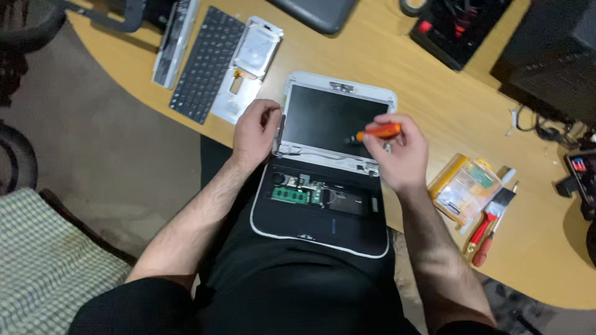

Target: The person uses a screwdriver to remove screws from the bezel of a laptop screen. They then detach the bezel and set it aside, exposing the screen and internal components.

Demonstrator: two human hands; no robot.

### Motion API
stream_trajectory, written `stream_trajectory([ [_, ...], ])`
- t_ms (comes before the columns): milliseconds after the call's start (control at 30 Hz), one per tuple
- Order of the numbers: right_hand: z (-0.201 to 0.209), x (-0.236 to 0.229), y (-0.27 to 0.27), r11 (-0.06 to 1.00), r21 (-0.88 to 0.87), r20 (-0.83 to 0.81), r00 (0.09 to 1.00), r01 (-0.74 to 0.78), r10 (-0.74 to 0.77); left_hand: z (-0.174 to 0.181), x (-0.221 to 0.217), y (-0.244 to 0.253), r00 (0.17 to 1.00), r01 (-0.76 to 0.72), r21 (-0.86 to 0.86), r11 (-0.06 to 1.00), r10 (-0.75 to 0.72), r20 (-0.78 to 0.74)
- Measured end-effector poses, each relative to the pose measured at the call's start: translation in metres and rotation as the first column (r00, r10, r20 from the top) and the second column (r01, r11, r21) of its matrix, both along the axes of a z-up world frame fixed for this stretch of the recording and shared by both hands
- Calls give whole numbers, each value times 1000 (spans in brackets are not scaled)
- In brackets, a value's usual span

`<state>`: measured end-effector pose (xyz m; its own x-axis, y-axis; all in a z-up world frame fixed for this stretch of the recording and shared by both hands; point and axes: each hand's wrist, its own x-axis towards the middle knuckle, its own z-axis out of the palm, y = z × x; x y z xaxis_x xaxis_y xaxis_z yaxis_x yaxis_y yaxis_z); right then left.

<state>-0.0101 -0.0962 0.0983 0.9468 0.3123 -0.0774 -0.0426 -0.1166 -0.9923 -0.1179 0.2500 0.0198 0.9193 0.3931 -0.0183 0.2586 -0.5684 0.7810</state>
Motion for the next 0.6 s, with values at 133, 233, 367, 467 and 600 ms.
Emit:
stream_trajectory([
  [133, 25, 26, 79, 984, -112, 146, 977, -139, 155, -14, -2, 5, 998, -47, 21, 999, 46, 51],
  [233, 23, 43, 127, 903, -287, 122, 923, -320, 366, -29, 16, 5, 991, -33, -24, 999, 36, 131],
  [367, 10, 63, 173, 816, -412, 72, 878, -407, 474, -32, 26, 11, 947, 58, 175, 983, -109, 301],
  [467, 6, 72, 191, 799, -452, 102, 867, -396, 488, -26, 24, 13, 954, 105, 150, 983, -142, 264],
  [600, 3, 79, 203, 779, -506, 150, 852, -370, 501, -27, 27, 13, 955, 98, 167, 981, -140, 263],
])
